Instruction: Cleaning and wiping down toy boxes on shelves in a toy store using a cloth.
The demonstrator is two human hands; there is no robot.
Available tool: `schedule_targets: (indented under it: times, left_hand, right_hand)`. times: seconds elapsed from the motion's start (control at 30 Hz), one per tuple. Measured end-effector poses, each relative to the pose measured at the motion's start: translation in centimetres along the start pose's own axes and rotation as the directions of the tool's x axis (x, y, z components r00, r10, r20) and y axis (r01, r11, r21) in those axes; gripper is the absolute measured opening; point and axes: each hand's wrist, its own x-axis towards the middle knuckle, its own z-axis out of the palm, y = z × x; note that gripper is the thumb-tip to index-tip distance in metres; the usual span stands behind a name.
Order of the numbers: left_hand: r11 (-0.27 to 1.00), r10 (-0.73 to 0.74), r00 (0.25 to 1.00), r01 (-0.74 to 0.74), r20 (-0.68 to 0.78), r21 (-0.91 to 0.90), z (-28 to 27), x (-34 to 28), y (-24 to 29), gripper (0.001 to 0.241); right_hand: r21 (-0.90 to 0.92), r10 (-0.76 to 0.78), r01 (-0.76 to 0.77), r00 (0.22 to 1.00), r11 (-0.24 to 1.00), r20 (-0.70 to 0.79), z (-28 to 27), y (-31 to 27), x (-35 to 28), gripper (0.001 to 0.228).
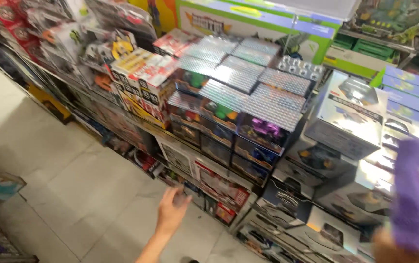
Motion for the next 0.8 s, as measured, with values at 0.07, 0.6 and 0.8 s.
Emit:
schedule_targets:
  times: [0.07,0.6,0.8]
  left_hand:
    - [0.992,0.091,0.996,-0.091,-0.002,-0.088,-3.7,1.1,10.4,0.047]
    - [0.575,0.812,0.559,-0.815,-0.167,0.068,-4.0,14.5,22.7,0.091]
    - [0.528,0.843,0.523,-0.849,-0.13,0.008,-6.3,15.6,21.5,0.077]
  right_hand:
    - [0.002,0.007,-0.006,0.999,1.0,-0.046,4.2,-2.1,3.0,0.052]
    - [-0.382,0.086,0.125,0.868,0.916,0.489,22.5,-7.4,11.0,0.067]
    - [-0.258,-0.063,0.18,0.912,0.949,0.405,22.3,-11.9,12.0,0.058]
